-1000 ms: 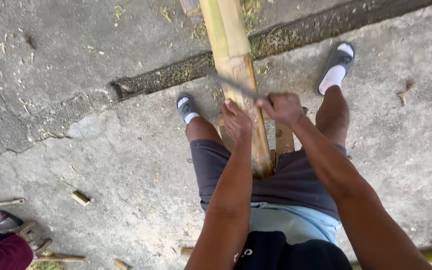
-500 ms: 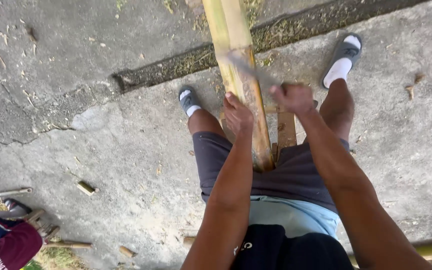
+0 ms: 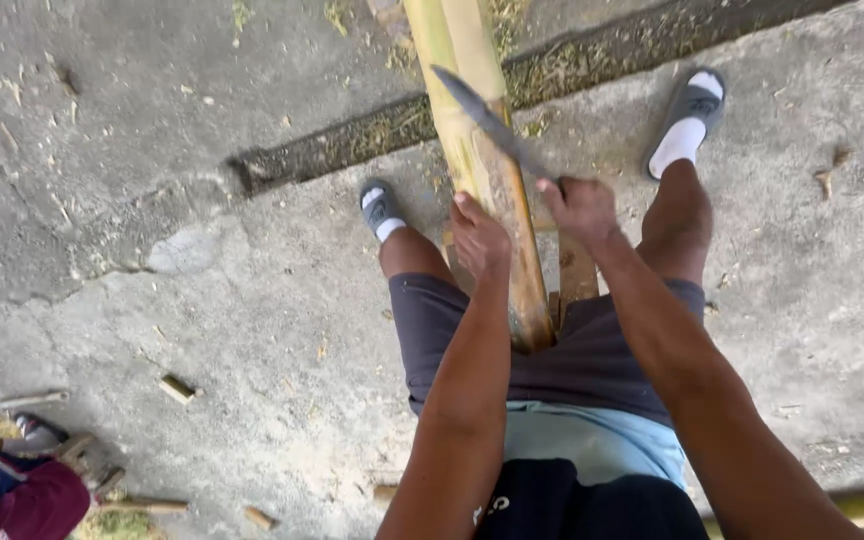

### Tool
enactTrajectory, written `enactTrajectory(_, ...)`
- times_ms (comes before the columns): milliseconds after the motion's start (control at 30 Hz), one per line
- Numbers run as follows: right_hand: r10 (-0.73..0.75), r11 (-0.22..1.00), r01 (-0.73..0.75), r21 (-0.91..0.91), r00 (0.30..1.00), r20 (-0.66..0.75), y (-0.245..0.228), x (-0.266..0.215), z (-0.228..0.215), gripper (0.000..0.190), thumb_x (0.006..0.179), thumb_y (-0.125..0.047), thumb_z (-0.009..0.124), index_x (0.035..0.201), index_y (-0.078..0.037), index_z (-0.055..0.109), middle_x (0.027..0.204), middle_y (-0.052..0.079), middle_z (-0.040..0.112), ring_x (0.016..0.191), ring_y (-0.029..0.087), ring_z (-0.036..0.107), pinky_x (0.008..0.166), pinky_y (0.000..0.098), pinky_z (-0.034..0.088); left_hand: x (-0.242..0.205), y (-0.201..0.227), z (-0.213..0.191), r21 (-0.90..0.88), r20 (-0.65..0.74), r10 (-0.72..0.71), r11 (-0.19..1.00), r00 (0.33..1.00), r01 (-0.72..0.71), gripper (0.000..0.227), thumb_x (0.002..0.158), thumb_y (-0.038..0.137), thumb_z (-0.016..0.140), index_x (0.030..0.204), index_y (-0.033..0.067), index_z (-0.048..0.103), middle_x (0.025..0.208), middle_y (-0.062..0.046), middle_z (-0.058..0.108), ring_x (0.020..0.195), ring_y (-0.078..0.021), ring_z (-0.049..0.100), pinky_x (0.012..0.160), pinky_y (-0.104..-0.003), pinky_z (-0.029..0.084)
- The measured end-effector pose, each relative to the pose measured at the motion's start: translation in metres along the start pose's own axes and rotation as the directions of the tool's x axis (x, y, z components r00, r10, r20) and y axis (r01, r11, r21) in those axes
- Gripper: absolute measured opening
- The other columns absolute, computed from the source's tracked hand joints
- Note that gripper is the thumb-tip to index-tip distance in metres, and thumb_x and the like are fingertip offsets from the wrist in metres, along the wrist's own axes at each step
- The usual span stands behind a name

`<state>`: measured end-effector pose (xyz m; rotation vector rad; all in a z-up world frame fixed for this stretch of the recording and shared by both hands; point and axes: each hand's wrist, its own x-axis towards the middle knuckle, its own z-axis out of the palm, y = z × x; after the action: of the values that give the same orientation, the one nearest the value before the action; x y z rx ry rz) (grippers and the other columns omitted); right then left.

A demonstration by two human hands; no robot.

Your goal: Shaving the outer skin off a bamboo pole using a machete.

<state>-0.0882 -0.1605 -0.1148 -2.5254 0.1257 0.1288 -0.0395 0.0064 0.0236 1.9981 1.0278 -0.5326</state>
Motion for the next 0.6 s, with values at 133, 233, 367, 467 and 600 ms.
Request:
enactTrajectory(133,-0.214,0.974,0.214,-0.075,0.977,0.003,0.032,-0.009,0.028,0.059,0.109,-0.059,0.050,0.083,-0.011,0.071,0.054,0.005,0.055,0.044,0.027,0.057,0.049,0.0449,0.048,0.000,-0.004,0.000,0.021,-0.011,-0.010,1.000,1.000,0.010,0.073,0.100,0.062,0.018,0.143,0.0142,0.053,0.138,-0.018,0.061,0.129,-0.0426,0.053,0.110,-0.056,0.035)
enactTrajectory(233,-0.070,0.997,0.069,-0.023,0.997,-0.021,0.012,-0.010,0.019,0.055,0.114,-0.052,0.053,0.088,-0.008,0.074,0.057,0.011,0.058,0.049,0.033,0.060,0.053,0.0473,0.048,0.004,0.014,-0.001,0.036,0.022,0.014,0.999,1.000,-0.015,0.071,0.101,0.060,0.018,0.145,0.0148,0.051,0.137,-0.017,0.062,0.129,-0.0420,0.055,0.110,-0.056,0.036)
enactTrajectory(367,-0.239,0.971,0.237,0.033,0.968,0.072,-0.050,-0.005,-0.029,0.066,0.102,-0.060,0.051,0.067,-0.005,0.065,0.054,0.014,0.057,0.049,0.034,0.061,0.052,0.0470,0.051,0.010,-0.021,0.004,0.066,-0.006,0.014,0.998,1.000,-0.013,0.069,0.101,0.055,0.018,0.147,0.0148,0.049,0.136,-0.018,0.062,0.126,-0.0424,0.057,0.107,-0.055,0.040)
enactTrajectory(467,0.014,0.976,-0.006,0.216,0.999,-0.036,-0.021,0.022,-0.024,0.074,0.112,-0.059,0.042,0.065,-0.006,0.063,0.052,0.011,0.052,0.047,0.032,0.056,0.049,0.0458,0.047,0.005,0.000,0.000,0.049,-0.018,0.035,0.998,0.999,-0.034,0.069,0.101,0.055,0.018,0.146,0.0143,0.051,0.136,-0.018,0.063,0.125,-0.0425,0.057,0.106,-0.055,0.041)
enactTrajectory(600,-0.039,0.996,0.032,0.079,0.995,0.094,-0.003,-0.004,0.023,0.069,0.102,-0.058,0.033,0.059,-0.012,0.060,0.045,0.005,0.047,0.034,0.026,0.045,0.038,0.0457,0.038,0.010,-0.004,0.002,0.043,0.018,0.004,0.999,1.000,-0.005,0.070,0.104,0.057,0.016,0.145,0.0126,0.052,0.134,-0.018,0.064,0.126,-0.0410,0.058,0.108,-0.055,0.040)
